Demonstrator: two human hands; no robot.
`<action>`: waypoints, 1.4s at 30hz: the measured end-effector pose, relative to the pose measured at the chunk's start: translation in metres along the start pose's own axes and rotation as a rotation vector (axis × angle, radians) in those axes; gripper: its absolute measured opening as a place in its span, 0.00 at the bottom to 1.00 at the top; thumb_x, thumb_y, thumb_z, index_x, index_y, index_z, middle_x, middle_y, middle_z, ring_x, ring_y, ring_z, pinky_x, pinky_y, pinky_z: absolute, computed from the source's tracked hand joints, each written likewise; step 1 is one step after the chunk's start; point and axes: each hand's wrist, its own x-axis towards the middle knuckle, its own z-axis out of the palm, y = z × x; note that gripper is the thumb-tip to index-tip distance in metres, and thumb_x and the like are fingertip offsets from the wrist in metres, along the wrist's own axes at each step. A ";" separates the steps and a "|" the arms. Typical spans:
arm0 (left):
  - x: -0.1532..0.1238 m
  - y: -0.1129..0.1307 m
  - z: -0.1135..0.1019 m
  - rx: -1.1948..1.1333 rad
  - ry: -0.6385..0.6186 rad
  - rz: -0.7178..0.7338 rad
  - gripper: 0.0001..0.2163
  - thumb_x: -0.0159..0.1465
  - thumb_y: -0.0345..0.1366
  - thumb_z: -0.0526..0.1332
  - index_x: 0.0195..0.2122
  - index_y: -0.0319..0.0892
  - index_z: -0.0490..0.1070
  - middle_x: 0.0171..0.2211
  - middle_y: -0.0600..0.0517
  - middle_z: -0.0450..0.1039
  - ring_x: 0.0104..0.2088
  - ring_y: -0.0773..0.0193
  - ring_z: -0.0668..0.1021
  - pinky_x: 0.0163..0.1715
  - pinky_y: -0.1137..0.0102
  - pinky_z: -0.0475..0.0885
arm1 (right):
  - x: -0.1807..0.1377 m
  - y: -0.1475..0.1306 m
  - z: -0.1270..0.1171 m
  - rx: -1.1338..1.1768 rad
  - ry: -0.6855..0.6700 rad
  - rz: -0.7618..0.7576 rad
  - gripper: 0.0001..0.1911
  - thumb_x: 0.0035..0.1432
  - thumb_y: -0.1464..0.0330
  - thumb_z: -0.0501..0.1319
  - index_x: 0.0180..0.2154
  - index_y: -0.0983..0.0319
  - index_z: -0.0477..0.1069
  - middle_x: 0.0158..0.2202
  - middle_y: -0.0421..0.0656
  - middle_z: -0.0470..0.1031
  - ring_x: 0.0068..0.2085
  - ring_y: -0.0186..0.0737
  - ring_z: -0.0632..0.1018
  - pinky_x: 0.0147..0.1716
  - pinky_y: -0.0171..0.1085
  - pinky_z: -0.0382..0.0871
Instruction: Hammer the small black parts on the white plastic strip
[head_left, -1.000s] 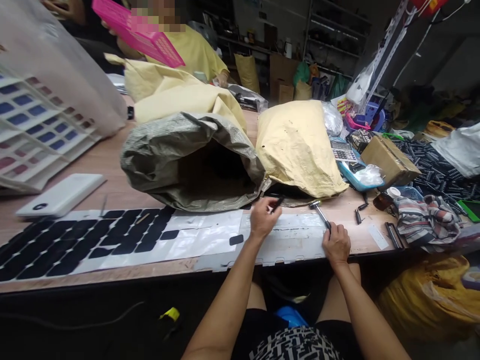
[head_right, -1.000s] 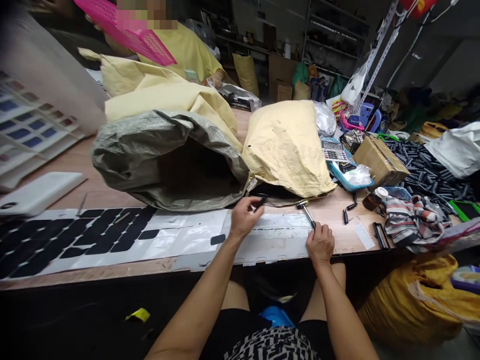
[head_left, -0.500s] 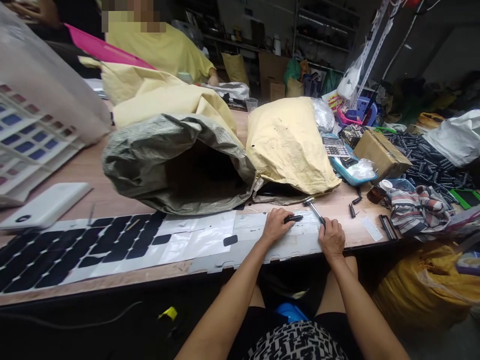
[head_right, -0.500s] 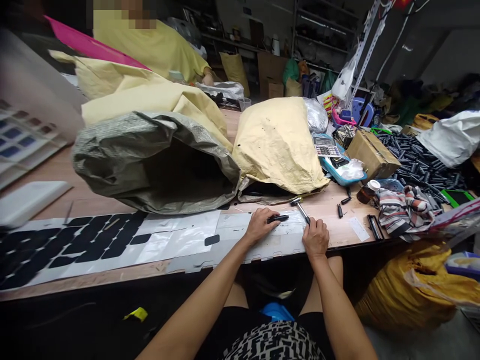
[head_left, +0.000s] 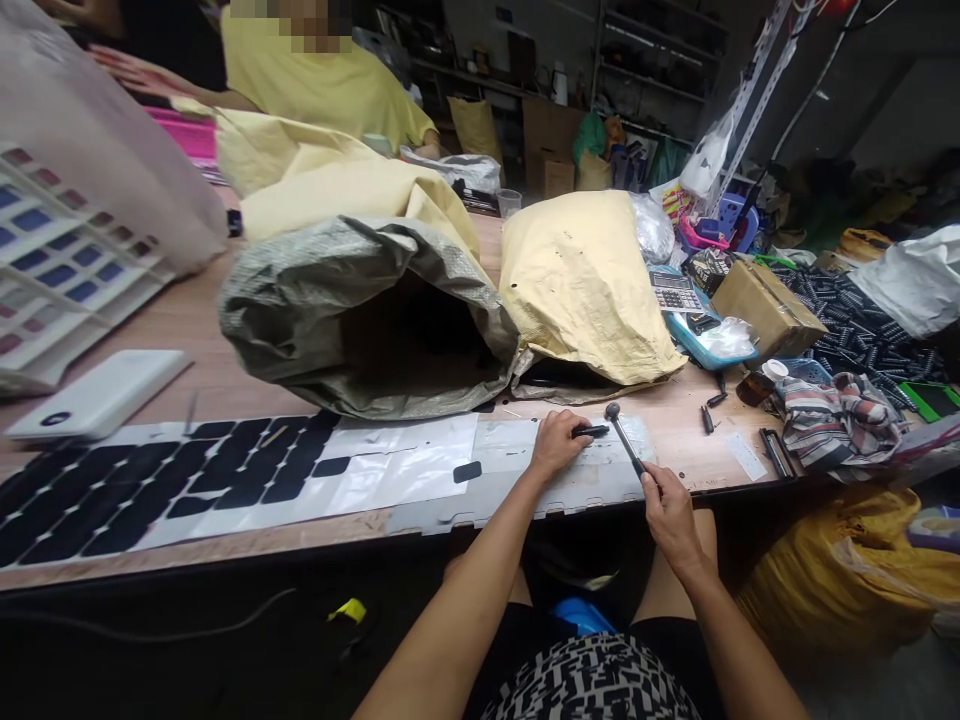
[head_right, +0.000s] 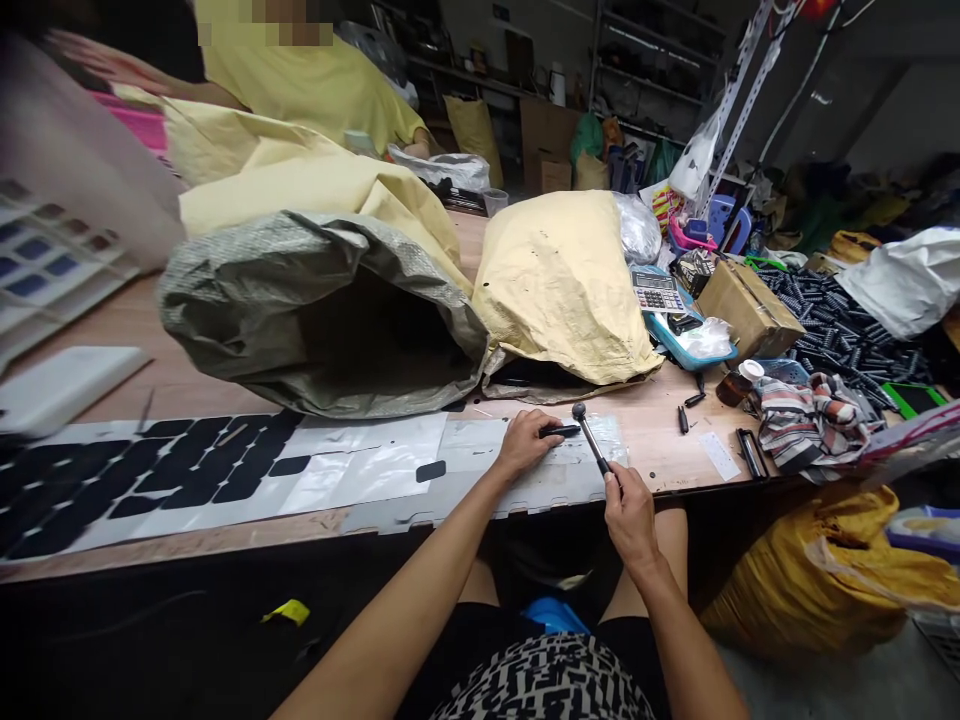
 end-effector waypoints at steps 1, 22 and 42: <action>0.000 0.000 0.001 -0.002 0.000 -0.003 0.08 0.57 0.35 0.67 0.39 0.49 0.79 0.39 0.53 0.76 0.44 0.56 0.71 0.49 0.60 0.64 | -0.002 -0.001 0.002 -0.008 -0.007 0.005 0.19 0.66 0.60 0.53 0.49 0.62 0.76 0.45 0.49 0.78 0.47 0.44 0.78 0.51 0.43 0.71; 0.002 0.003 -0.001 0.003 -0.022 -0.004 0.08 0.57 0.36 0.66 0.39 0.48 0.79 0.40 0.52 0.76 0.46 0.55 0.71 0.50 0.60 0.64 | 0.025 0.004 0.011 -0.163 0.022 0.006 0.19 0.65 0.61 0.52 0.48 0.61 0.76 0.42 0.47 0.77 0.43 0.42 0.77 0.47 0.39 0.69; -0.002 0.002 -0.003 0.108 -0.061 0.019 0.16 0.71 0.42 0.49 0.36 0.46 0.75 0.38 0.51 0.72 0.42 0.58 0.68 0.46 0.62 0.62 | 0.060 0.029 0.033 -0.749 0.161 -0.089 0.15 0.66 0.66 0.52 0.51 0.61 0.70 0.40 0.47 0.69 0.40 0.43 0.67 0.37 0.38 0.58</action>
